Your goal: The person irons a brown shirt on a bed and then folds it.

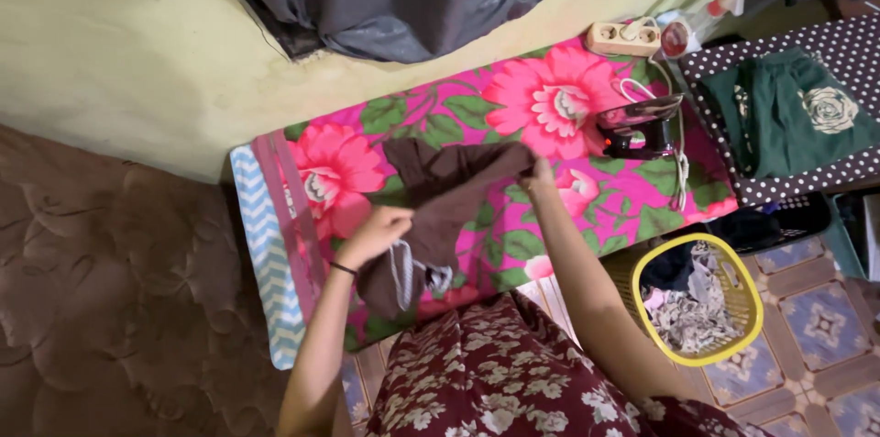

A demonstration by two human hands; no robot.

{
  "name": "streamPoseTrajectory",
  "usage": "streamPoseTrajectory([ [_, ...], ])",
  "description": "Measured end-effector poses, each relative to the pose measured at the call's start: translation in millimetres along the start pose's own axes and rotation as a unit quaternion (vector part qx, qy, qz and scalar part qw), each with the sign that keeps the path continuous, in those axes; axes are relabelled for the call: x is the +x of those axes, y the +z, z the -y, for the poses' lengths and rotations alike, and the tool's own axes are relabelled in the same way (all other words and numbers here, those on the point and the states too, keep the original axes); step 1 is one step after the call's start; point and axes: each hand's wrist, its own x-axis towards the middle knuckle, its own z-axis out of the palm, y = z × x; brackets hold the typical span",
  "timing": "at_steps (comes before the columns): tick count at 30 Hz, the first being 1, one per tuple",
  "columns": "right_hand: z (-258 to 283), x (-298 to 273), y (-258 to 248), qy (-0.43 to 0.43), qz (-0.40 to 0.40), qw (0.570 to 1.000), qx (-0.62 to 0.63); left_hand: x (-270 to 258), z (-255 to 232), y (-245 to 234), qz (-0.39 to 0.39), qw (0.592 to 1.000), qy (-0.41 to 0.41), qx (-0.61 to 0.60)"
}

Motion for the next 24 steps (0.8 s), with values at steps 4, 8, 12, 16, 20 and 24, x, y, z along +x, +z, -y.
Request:
streamPoseTrajectory([
  [4,55,-23,3,-0.044,0.02,0.993,0.104,-15,-83,-55,-0.108,0.99,0.007,0.085],
  [8,114,-146,70,-0.121,0.083,0.983,0.107,-19,-95,-80,-0.129,0.985,0.055,0.097],
  [12,135,-233,46,-0.216,0.04,0.971,0.097,-22,-118,-69,-0.046,0.993,0.052,0.094],
  [16,139,-278,-29,-0.239,-0.05,0.967,0.075,-15,-124,-30,0.045,0.996,0.022,0.08],
  [20,150,-283,-188,-0.214,-0.263,0.927,-0.157,-11,-110,10,0.165,0.984,-0.031,0.06],
  [24,160,-263,-321,-0.257,-0.458,0.716,-0.46,-16,-100,26,0.216,0.969,-0.088,0.083],
])
